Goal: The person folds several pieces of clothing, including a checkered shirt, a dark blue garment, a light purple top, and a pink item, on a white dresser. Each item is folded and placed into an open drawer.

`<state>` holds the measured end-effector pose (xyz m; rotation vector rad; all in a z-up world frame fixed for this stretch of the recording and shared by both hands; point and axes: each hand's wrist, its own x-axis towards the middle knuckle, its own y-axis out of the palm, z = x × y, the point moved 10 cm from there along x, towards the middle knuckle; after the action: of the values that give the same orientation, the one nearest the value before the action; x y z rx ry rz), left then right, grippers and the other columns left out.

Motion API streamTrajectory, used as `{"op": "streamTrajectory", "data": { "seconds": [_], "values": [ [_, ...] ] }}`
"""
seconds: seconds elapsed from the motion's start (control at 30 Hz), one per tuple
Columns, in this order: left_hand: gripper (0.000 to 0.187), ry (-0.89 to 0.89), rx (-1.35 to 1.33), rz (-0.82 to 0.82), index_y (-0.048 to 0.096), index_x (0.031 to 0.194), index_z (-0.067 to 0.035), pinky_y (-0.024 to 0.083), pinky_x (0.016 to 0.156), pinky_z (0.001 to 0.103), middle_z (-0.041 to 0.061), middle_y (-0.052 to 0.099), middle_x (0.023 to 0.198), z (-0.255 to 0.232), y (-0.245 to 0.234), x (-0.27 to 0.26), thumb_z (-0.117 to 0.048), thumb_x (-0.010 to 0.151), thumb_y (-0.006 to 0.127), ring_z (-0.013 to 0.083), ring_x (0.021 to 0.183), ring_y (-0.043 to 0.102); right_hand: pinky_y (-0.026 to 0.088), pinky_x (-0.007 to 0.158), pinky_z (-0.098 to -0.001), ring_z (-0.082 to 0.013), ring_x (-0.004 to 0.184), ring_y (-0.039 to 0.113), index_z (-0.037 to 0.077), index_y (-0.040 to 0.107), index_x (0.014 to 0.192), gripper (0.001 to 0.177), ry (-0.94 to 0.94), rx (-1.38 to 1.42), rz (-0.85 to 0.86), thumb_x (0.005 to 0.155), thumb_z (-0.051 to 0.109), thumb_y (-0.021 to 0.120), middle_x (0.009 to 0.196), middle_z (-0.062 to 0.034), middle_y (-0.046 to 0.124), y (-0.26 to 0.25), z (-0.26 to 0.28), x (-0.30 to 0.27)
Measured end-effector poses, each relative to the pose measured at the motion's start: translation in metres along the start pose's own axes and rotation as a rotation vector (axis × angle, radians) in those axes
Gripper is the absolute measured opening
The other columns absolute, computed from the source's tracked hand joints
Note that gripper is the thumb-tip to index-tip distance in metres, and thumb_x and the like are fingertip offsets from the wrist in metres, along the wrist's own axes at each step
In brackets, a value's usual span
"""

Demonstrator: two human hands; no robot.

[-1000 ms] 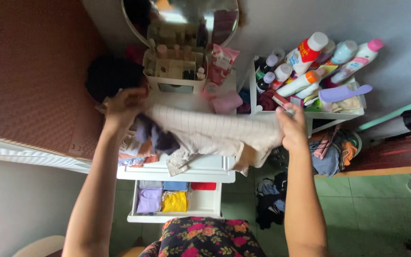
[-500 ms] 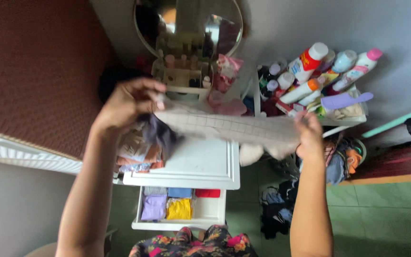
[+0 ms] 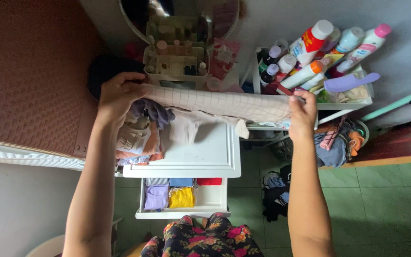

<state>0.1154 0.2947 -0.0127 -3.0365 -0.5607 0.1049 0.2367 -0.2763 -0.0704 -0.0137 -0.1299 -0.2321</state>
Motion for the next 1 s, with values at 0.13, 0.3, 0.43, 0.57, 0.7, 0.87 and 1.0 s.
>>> {"op": "streamTrajectory", "data": {
  "seconds": [0.13,0.3,0.43,0.57,0.7,0.87,1.0],
  "values": [
    [0.034,0.086,0.325,-0.115,0.075,0.118,-0.017,0.057,0.081,0.038,0.006,0.075,0.092,-0.005,-0.007,-0.068,-0.018,0.086,0.083,0.0248,0.086,0.073,0.048,0.084,-0.0199,-0.0049,0.089,0.055,0.017,0.06,0.118,0.017,0.024,0.035,0.072,0.104,0.012,0.067,0.109,0.0006,0.063,0.006,-0.005,-0.041],
    [0.031,-0.173,0.611,-0.086,0.07,0.102,-0.009,0.055,0.085,0.057,0.023,0.075,0.086,0.193,0.007,-0.154,-0.029,0.082,0.082,0.0479,0.088,0.07,0.049,0.073,-0.0241,-0.009,0.083,0.057,0.012,0.061,0.113,0.018,0.25,-0.186,0.113,0.097,0.01,0.069,0.099,-0.0009,0.059,-0.023,-0.168,-0.107],
    [0.044,-0.409,0.74,-0.063,0.065,0.119,-0.031,0.056,0.086,0.045,-0.003,0.079,0.09,0.346,-0.002,-0.208,-0.054,0.083,0.077,0.0243,0.091,0.07,0.05,0.073,-0.0263,-0.0134,0.08,0.055,0.011,0.06,0.121,0.029,0.429,-0.3,0.155,0.094,0.012,0.07,0.099,-0.0054,0.06,-0.053,-0.299,-0.17],
    [0.055,-0.578,0.562,-0.139,0.061,0.128,-0.03,0.057,0.088,0.042,0.002,0.079,0.102,0.365,0.001,-0.235,-0.05,0.08,0.079,0.0262,0.096,0.075,0.053,0.075,-0.0355,-0.0233,0.088,0.065,0.009,0.063,0.126,0.043,0.596,-0.381,0.142,0.093,0.032,0.079,0.101,-0.0164,0.064,-0.057,-0.319,-0.201],
    [0.047,-0.577,0.514,-0.197,0.064,0.128,-0.037,0.055,0.081,0.039,-0.001,0.079,0.098,0.366,0.004,-0.236,-0.038,0.082,0.074,0.0269,0.084,0.074,0.053,0.066,-0.0317,-0.016,0.076,0.062,0.011,0.076,0.115,0.041,0.594,-0.469,0.18,0.082,0.032,0.09,0.089,-0.0076,0.068,-0.034,-0.307,-0.194],
    [0.038,-0.497,0.472,-0.238,0.065,0.125,-0.032,0.053,0.089,0.041,-0.001,0.079,0.093,0.326,0.01,-0.229,-0.036,0.088,0.072,0.0244,0.093,0.073,0.047,0.066,-0.0246,-0.0104,0.074,0.055,0.013,0.073,0.107,0.023,0.499,-0.353,0.128,0.09,0.026,0.081,0.082,-0.0004,0.062,-0.031,-0.271,-0.173],
    [0.031,-0.376,0.604,-0.278,0.068,0.118,-0.022,0.053,0.092,0.05,0.003,0.079,0.093,0.344,0.015,-0.237,-0.032,0.089,0.073,0.0317,0.099,0.069,0.055,0.079,-0.0432,-0.0319,0.091,0.072,0.016,0.073,0.117,0.037,0.461,-0.912,0.289,0.087,0.039,0.075,0.087,-0.009,0.074,-0.052,-0.327,-0.179]
  ]
}}
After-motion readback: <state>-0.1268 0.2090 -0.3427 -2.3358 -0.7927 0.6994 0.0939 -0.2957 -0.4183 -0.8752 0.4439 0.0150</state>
